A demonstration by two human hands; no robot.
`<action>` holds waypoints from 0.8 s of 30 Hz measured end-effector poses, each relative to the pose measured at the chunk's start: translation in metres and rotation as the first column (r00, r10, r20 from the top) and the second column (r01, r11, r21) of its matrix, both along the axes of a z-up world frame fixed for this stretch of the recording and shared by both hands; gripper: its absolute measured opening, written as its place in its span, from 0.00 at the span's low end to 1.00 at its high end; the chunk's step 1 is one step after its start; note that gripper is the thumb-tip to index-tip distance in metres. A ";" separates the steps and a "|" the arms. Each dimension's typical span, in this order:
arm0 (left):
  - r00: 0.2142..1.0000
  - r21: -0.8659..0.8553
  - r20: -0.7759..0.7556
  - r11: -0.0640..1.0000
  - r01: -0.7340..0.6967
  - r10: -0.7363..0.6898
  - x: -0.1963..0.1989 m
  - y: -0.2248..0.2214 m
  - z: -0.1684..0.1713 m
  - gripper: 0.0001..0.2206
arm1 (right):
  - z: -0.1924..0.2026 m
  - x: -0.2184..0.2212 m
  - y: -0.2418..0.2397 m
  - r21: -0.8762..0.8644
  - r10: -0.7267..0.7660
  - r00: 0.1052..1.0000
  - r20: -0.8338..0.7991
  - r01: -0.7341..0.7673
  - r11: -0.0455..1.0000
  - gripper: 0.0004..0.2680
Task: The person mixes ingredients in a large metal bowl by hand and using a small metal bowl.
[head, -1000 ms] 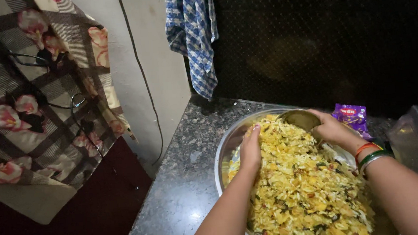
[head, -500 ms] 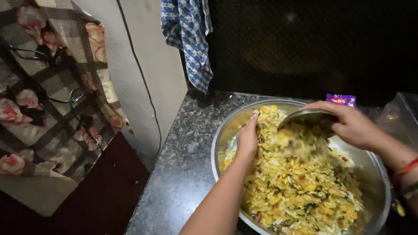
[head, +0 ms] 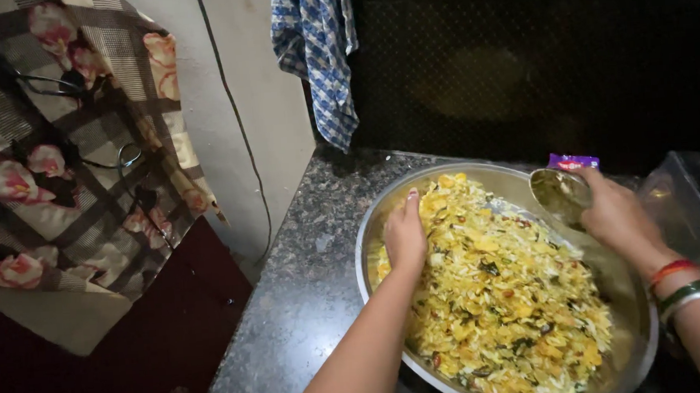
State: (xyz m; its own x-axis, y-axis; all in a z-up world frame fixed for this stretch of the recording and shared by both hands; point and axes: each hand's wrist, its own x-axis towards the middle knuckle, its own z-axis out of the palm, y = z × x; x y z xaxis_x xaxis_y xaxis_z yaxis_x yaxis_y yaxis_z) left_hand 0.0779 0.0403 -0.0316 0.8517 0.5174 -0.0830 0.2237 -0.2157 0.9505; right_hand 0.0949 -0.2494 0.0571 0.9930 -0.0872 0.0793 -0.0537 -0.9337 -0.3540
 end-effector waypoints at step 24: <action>0.955 -0.612 0.264 0.742 0.275 -0.136 0.090 0.008 -0.081 0.31 | -0.054 0.114 0.065 0.427 0.479 0.867 -0.136 -0.384 0.818 0.22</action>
State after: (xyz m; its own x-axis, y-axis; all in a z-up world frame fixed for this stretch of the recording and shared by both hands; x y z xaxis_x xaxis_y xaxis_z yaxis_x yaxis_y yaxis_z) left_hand 0.1676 0.0486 -0.1125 0.9648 0.2130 -0.1541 0.0479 0.4339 0.8997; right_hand 0.2091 -0.1845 0.0026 0.9200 0.3786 -0.1013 0.2006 -0.6769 -0.7082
